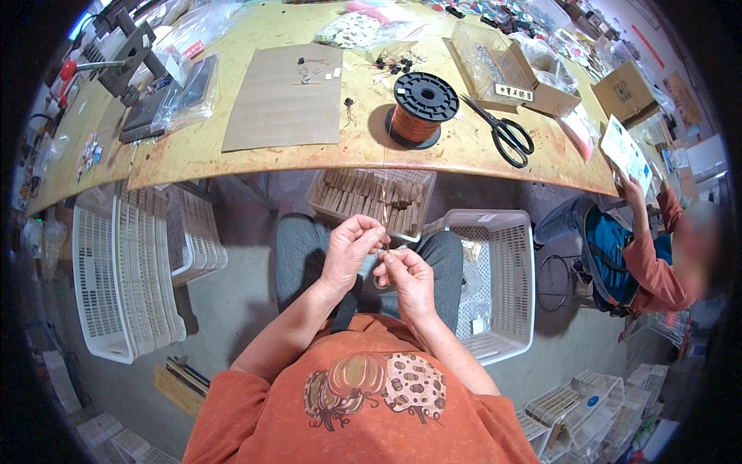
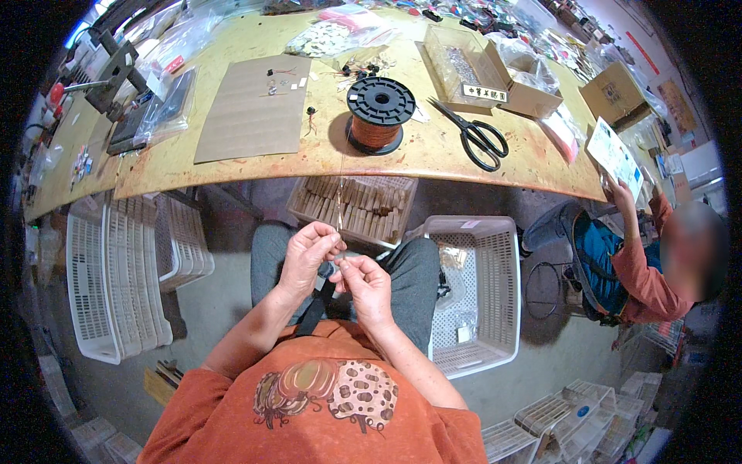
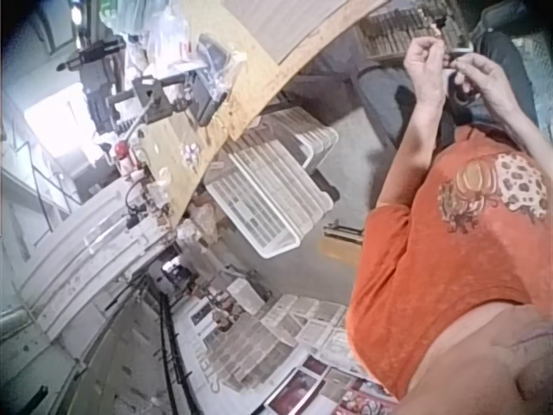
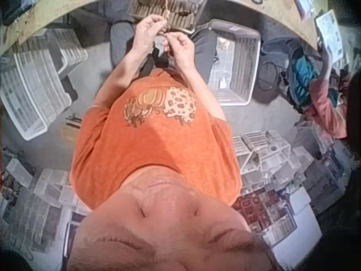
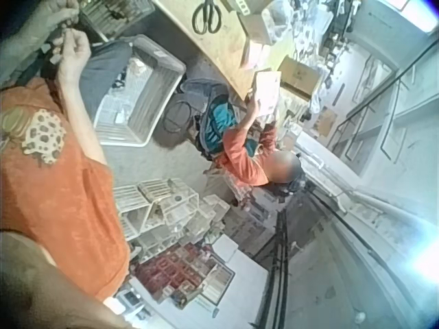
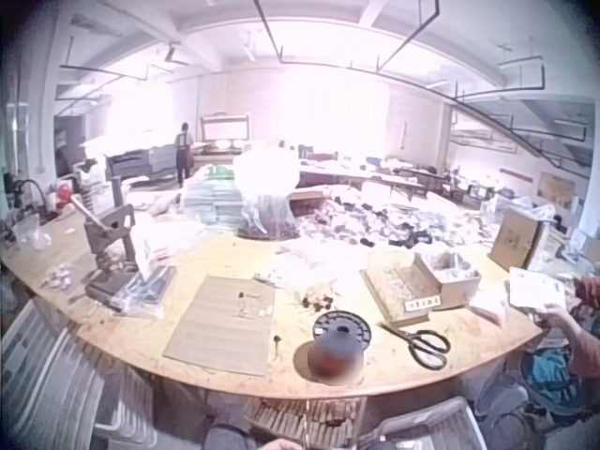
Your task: The person measures and cuts a length of copper wire, then repeatedly wraps the wire around small cylindrical components. The person uses a ruler and scissors to prepare the wire and places the wrapped components on the work surface.
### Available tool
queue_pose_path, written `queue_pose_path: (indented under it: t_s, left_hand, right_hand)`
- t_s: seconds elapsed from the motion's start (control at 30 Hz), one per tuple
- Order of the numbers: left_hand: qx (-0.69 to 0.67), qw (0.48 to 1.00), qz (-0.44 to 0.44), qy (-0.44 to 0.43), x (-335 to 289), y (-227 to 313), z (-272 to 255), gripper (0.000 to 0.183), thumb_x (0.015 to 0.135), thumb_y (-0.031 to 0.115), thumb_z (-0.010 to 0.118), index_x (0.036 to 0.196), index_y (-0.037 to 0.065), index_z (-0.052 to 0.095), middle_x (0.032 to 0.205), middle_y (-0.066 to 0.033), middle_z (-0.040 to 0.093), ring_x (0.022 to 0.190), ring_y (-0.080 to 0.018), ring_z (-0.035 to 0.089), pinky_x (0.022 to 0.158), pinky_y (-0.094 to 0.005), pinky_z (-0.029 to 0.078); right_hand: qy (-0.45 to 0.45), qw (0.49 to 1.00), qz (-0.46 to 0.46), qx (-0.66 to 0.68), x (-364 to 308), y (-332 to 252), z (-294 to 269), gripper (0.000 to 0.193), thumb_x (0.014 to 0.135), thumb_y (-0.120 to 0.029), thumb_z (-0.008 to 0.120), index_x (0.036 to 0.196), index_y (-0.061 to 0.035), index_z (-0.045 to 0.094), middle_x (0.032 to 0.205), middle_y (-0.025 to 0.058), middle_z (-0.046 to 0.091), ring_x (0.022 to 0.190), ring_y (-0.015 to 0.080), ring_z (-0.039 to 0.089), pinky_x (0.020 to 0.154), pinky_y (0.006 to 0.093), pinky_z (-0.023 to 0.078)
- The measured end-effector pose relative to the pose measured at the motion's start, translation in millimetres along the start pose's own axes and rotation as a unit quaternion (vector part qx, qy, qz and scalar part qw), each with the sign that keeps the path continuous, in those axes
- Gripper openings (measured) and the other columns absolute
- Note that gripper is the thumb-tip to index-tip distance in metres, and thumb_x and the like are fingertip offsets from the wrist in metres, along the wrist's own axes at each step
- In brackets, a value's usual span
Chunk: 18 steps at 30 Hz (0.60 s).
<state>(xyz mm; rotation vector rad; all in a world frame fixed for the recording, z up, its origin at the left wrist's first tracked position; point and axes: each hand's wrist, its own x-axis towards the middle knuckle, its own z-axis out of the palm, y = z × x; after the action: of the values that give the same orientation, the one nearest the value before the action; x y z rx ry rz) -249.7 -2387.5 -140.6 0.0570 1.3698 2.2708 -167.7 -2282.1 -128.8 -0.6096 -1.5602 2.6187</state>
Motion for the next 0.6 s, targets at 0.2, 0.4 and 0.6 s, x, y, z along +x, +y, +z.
queue_pose_path:
  t_s: [0.2,0.4,0.6]
  left_hand:
    - [0.019,1.000,0.006,-0.013,1.7,2.5,0.4,0.005,0.085,0.011,0.059,0.086,0.006,0.058,0.075,-0.0023,0.063,0.065,-0.0039,0.054,0.060,-0.0168,0.043]
    - [0.020,1.000,0.009,-0.023,2.5,5.8,2.9,0.005,0.084,0.010,0.060,0.086,0.006,0.057,0.074,-0.0009,0.062,0.062,-0.0025,0.052,0.058,-0.0159,0.040]
    - [0.019,1.000,0.016,-0.019,3.4,2.5,3.1,0.004,0.083,0.008,0.060,0.086,0.006,0.058,0.073,-0.0007,0.062,0.062,-0.0024,0.052,0.057,-0.0160,0.041]
  right_hand:
    - [-0.001,0.999,-0.026,-0.020,0.6,0.6,-0.7,0.010,0.089,-0.010,0.056,0.091,-0.0015,0.060,0.073,0.0047,0.063,0.058,0.0054,0.053,0.054,0.0179,0.044]
    - [0.000,0.999,-0.027,-0.019,0.3,-0.7,-0.5,0.010,0.090,-0.010,0.055,0.091,-0.0011,0.060,0.074,0.0049,0.064,0.059,0.0051,0.054,0.054,0.0174,0.044]
    - [-0.002,1.000,-0.024,-0.012,0.5,2.1,-2.8,0.011,0.090,-0.010,0.054,0.092,-0.0008,0.061,0.074,0.0051,0.064,0.060,0.0052,0.055,0.054,0.0173,0.044]
